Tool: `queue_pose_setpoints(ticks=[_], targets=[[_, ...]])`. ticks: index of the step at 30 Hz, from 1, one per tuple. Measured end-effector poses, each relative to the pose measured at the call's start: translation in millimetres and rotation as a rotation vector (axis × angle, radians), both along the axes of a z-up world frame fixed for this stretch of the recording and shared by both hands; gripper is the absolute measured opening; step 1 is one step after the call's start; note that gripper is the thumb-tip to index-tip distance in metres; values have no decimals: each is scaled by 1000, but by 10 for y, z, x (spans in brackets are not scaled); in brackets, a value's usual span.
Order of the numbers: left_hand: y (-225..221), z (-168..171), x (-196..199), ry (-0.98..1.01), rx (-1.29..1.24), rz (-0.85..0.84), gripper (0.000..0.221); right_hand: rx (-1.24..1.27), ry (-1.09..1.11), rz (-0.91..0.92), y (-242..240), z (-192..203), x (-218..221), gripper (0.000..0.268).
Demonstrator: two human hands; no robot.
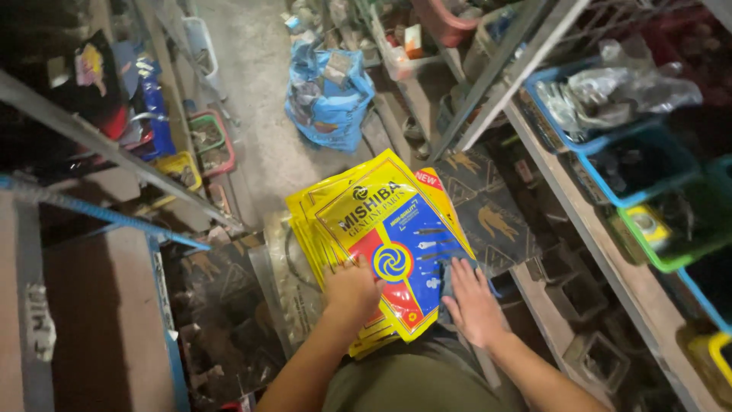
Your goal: Cleaning dust off various packaged motorcycle parts in a storage room.
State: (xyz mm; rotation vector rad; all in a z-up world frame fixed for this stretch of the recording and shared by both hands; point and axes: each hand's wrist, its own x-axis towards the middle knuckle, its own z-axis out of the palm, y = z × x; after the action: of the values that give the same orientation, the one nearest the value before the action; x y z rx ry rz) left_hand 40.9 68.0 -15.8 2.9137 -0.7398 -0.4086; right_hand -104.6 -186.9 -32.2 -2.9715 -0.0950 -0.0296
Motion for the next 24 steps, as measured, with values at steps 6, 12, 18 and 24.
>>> queue_pose_setpoints(ticks=[6, 12, 18, 24], targets=[[-222, -7, -153, 60, 160, 45, 83, 93, -10, 42, -235, 3, 690, 66], [-280, -15, -195, 77, 164, 127, 100, 51, -106, 81, -241, 66, 1552, 66], [-356, -229, -254, 65, 128, 272, 100, 37, -304, 250, -90, -127, 2398, 68], [-337, 111, -339, 167, 49, 403, 93, -7, -219, 397, 299, -306, 2994, 67]])
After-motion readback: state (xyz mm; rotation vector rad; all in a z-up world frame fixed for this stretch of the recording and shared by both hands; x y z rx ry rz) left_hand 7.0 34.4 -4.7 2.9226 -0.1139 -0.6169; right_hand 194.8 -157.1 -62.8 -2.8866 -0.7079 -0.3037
